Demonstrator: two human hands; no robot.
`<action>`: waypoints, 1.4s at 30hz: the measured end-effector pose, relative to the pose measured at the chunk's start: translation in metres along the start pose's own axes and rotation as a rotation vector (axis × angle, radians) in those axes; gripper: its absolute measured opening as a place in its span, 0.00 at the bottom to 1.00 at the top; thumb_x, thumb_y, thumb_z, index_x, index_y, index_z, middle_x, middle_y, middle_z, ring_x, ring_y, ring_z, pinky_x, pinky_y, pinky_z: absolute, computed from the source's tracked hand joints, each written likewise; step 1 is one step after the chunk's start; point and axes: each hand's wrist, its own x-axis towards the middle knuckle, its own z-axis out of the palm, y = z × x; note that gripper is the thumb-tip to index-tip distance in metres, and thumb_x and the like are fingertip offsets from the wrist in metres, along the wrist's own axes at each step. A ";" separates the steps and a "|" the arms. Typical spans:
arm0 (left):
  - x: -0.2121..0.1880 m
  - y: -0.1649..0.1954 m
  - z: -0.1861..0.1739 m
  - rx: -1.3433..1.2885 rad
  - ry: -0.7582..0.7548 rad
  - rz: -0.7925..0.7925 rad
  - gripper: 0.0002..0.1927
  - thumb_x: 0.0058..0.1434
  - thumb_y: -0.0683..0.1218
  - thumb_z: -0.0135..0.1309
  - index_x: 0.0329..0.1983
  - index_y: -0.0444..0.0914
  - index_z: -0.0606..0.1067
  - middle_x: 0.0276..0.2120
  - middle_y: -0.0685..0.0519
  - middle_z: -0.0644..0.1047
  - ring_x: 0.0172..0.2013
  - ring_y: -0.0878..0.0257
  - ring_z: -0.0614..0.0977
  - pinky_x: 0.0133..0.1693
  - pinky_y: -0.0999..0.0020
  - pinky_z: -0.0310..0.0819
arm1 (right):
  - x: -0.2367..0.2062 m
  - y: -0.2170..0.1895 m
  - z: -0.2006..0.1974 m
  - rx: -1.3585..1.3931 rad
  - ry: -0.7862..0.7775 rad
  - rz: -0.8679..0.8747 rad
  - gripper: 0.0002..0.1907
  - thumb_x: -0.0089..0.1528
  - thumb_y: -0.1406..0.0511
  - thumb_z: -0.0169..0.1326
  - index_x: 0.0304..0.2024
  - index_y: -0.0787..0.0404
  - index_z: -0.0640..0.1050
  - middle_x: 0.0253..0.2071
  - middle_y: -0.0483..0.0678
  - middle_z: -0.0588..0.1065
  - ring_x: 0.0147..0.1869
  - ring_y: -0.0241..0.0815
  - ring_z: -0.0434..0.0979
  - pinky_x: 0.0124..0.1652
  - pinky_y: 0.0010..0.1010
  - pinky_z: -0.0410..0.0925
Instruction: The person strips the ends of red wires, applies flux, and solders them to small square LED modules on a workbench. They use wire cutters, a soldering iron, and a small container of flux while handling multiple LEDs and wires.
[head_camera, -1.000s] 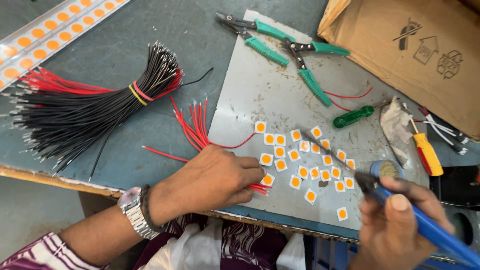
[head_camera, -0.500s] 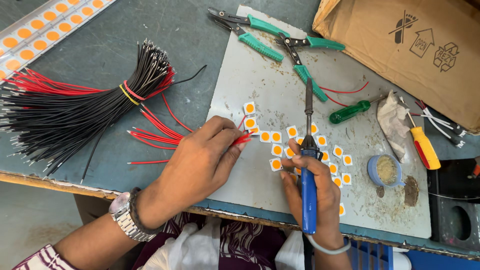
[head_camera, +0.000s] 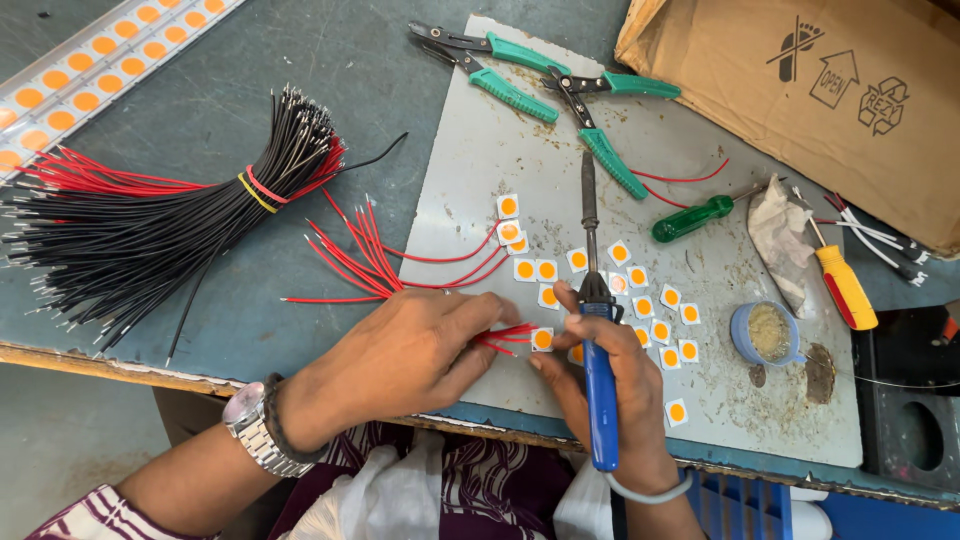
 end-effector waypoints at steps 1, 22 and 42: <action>0.000 0.000 -0.001 -0.002 -0.013 -0.014 0.12 0.58 0.44 0.56 0.43 0.35 0.76 0.28 0.46 0.79 0.31 0.47 0.83 0.34 0.54 0.76 | 0.001 -0.001 -0.001 -0.029 0.004 -0.023 0.30 0.56 0.76 0.66 0.56 0.59 0.66 0.50 0.54 0.78 0.60 0.47 0.81 0.50 0.31 0.74; 0.008 0.001 0.004 0.186 -0.119 0.150 0.12 0.52 0.45 0.57 0.37 0.34 0.76 0.42 0.50 0.82 0.26 0.48 0.81 0.29 0.52 0.74 | 0.004 -0.020 0.004 0.052 -0.029 0.094 0.27 0.59 0.77 0.61 0.56 0.59 0.66 0.51 0.55 0.81 0.61 0.47 0.83 0.47 0.29 0.78; 0.015 -0.005 0.013 0.287 -0.168 0.210 0.20 0.54 0.48 0.59 0.46 0.33 0.75 0.38 0.50 0.80 0.25 0.53 0.81 0.26 0.58 0.73 | -0.048 0.075 -0.164 0.232 0.802 0.260 0.15 0.75 0.61 0.52 0.46 0.69 0.73 0.33 0.50 0.70 0.26 0.35 0.67 0.26 0.21 0.58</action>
